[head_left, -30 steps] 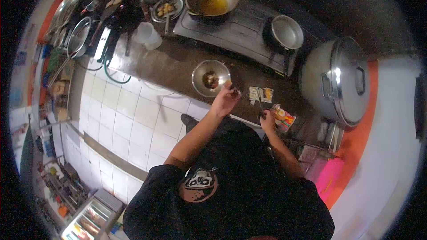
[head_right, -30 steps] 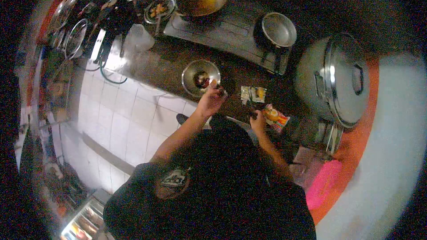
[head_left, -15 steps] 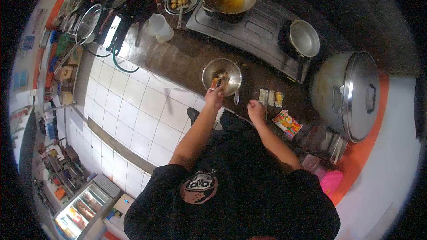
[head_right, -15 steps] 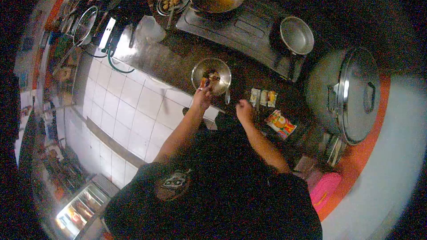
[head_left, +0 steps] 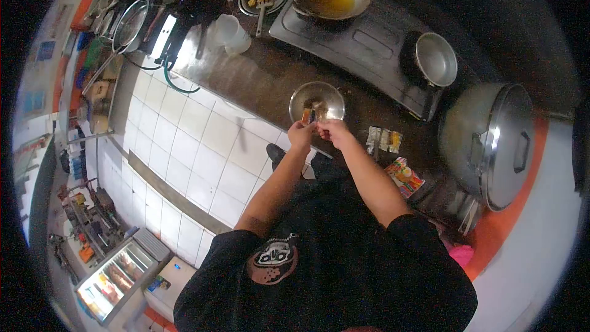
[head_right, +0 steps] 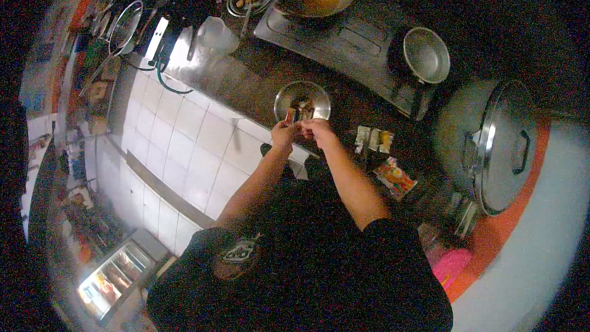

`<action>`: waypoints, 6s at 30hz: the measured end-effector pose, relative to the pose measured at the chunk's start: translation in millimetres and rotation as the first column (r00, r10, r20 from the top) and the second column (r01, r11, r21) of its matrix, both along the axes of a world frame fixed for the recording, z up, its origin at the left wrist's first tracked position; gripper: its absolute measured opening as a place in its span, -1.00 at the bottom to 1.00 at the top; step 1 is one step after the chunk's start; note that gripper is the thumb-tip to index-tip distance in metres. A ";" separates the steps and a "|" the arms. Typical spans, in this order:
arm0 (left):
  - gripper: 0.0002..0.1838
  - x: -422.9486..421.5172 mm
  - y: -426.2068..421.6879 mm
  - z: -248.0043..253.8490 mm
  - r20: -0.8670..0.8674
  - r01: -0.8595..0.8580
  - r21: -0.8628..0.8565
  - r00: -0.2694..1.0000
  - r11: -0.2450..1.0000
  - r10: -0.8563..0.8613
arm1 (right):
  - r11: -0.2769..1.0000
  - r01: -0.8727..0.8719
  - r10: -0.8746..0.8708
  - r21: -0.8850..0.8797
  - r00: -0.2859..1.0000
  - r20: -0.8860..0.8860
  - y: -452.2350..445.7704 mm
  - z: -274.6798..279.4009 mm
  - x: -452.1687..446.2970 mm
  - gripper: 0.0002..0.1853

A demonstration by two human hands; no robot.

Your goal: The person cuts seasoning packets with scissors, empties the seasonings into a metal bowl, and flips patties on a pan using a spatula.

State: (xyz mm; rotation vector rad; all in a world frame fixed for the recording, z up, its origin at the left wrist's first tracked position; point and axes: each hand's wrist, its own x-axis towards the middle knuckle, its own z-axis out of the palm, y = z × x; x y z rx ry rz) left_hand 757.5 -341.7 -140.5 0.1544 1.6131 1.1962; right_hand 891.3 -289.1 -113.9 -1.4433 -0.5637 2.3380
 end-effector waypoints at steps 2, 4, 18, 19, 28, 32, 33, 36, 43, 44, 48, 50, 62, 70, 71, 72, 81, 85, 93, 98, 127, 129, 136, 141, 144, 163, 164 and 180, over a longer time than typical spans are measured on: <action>-0.72 -2.9 0.4 -0.6 -0.051 0.037 -0.014 0.998 0.999 -0.037 | 0.999 0.038 -0.037 -0.008 0.999 0.033 -0.1 2.7 -3.9 -0.87; -0.75 -3.0 1.4 2.7 -0.039 0.019 -0.004 0.999 1.000 -0.019 | 0.999 0.051 -0.051 0.007 0.996 0.075 0.1 4.4 -7.7 -0.87; -0.72 -7.7 7.2 48.5 0.104 0.041 -0.013 0.994 0.999 -0.040 | 0.977 0.178 -0.201 0.118 0.953 0.227 4.7 -3.2 -34.6 -0.86; -0.68 -11.6 5.7 36.4 0.111 0.033 -0.019 0.993 0.999 -0.031 | 0.981 0.163 -0.183 0.103 0.955 0.235 4.2 -0.4 -33.4 -0.86; -0.73 -24.7 -1.3 40.0 0.265 0.181 -0.061 0.951 0.982 -0.158 | 0.968 0.235 -0.250 0.092 0.943 0.220 1.7 -6.1 -39.9 -0.86; -0.69 -31.1 7.0 50.8 0.195 0.430 -0.199 0.898 0.881 -0.394 | 0.992 0.059 -0.079 0.108 0.979 0.190 3.6 8.8 -31.8 -0.89; -0.70 -32.2 9.7 50.9 0.100 0.515 -0.254 0.856 0.818 -0.508 | 0.992 0.017 -0.042 0.129 0.979 0.199 2.5 8.5 -30.9 -0.88; -0.76 -29.0 13.1 51.6 -0.112 0.606 -0.383 0.718 0.697 -0.687 | 0.988 -0.033 -0.009 0.153 0.964 0.264 -5.9 -13.0 -25.7 -0.90; -0.69 -15.3 6.3 -1.8 -0.445 0.448 -0.362 0.688 0.817 -0.574 | 0.950 0.289 -0.306 0.120 0.939 0.159 -20.3 -30.9 -36.2 -0.89; -0.69 -14.3 6.4 11.8 -0.514 0.469 -0.374 0.614 0.800 -0.599 | 0.948 0.304 -0.316 0.097 0.939 0.136 -22.4 -31.1 -34.5 -0.88; -0.63 -15.3 9.7 41.7 -0.496 0.572 -0.300 0.590 0.763 -0.637 | 0.927 0.375 -0.374 0.017 0.919 0.129 -14.9 -38.2 -30.8 -0.75; -0.69 -19.3 9.8 10.3 -0.475 0.588 -0.346 0.562 0.731 -0.677 | 0.890 0.456 -0.448 0.000 0.875 0.183 -13.6 -48.5 -43.0 -0.63; -0.80 -13.7 4.2 23.4 -0.193 0.475 -0.123 0.850 0.872 -0.490 | 0.935 0.335 -0.350 0.113 0.924 0.154 -7.2 -15.6 -44.1 -0.92; -0.74 -12.7 3.7 42.8 -0.223 0.519 -0.169 0.808 0.838 -0.545 | 0.958 0.278 -0.287 0.071 0.919 0.272 -12.6 -41.9 -45.0 -0.91; -0.72 -13.2 4.0 47.0 -0.246 0.521 -0.175 0.798 0.836 -0.549 | 0.963 0.233 -0.264 0.134 0.910 0.319 -13.5 -42.8 -44.4 -0.90; -0.72 -15.3 6.0 50.9 -0.367 0.576 -0.226 0.697 0.786 -0.616 | 0.964 0.184 -0.245 0.193 0.897 0.367 -14.8 -43.7 -43.4 -0.89; -0.56 -15.1 8.8 18.4 -0.579 0.514 -0.314 0.562 0.798 -0.590 | 0.911 -0.096 -0.160 0.402 0.814 0.558 -15.0 -16.7 -34.7 -0.75; -0.61 -8.6 14.7 37.3 -0.637 0.483 -0.289 0.547 0.826 -0.543 | 0.861 -0.228 -0.124 0.455 0.773 0.622 -15.5 6.9 -32.4 -0.75; -0.55 -6.0 19.0 26.4 -0.750 0.509 -0.262 0.426 0.820 -0.505 | 0.718 -0.246 -0.296 0.652 0.739 0.605 -25.4 -4.4 -34.6 -0.72; -0.53 -13.5 17.2 -8.5 -0.675 0.495 -0.333 0.469 0.803 -0.570 | 0.784 -0.227 -0.231 0.578 0.757 0.611 -26.7 0.6 -28.8 -0.79; -0.57 -131.3 -297.1 38.6 -0.323 0.697 -0.540 0.346 0.472 -0.881 | 0.831 -0.177 -0.264 0.527 0.709 0.654 -17.0 -24.9 95.6 -0.75; -0.57 -140.7 -356.3 50.6 -0.246 0.652 -0.594 0.411 0.472 -0.878 | 0.850 -0.273 -0.195 0.451 0.632 0.750 -19.5 -40.1 63.2 -0.72; -0.55 -123.6 -448.9 93.5 -0.140 0.449 -0.676 0.701 0.584 -0.700 | 0.794 -0.065 -0.537 0.604 0.391 0.747 -2.8 10.7 2.5 -0.72; -0.53 -141.2 -426.7 75.6 -0.248 0.456 -0.614 0.663 0.644 -0.706 | 0.574 -0.019 -0.584 0.818 0.691 0.426 38.7 67.9 -91.1 -0.82; -0.52 -218.4 -383.4 74.7 -0.459 0.417 -0.610 0.508 0.674 -0.729 | 0.771 0.281 -0.365 0.571 0.930 0.035 104.1 20.3 -185.9 -0.85; -0.66 -640.4 -393.0 14.2 -0.166 0.277 -0.353 0.922 0.894 -0.351 | 0.649 -0.658 -0.394 0.382 0.139 0.908 274.2 103.7 -339.0 -0.71; -0.66 -650.8 -396.6 17.4 -0.098 0.193 -0.402 0.963 0.895 -0.252 | 0.652 -0.647 -0.407 0.396 0.143 0.902 271.7 106.8 -336.0 -0.71; -0.63 -636.4 -329.9 23.1 -0.304 0.064 -0.428 0.929 0.901 -0.210 | 0.708 0.156 -0.375 0.689 0.910 0.180 268.4 244.9 -503.6 -0.82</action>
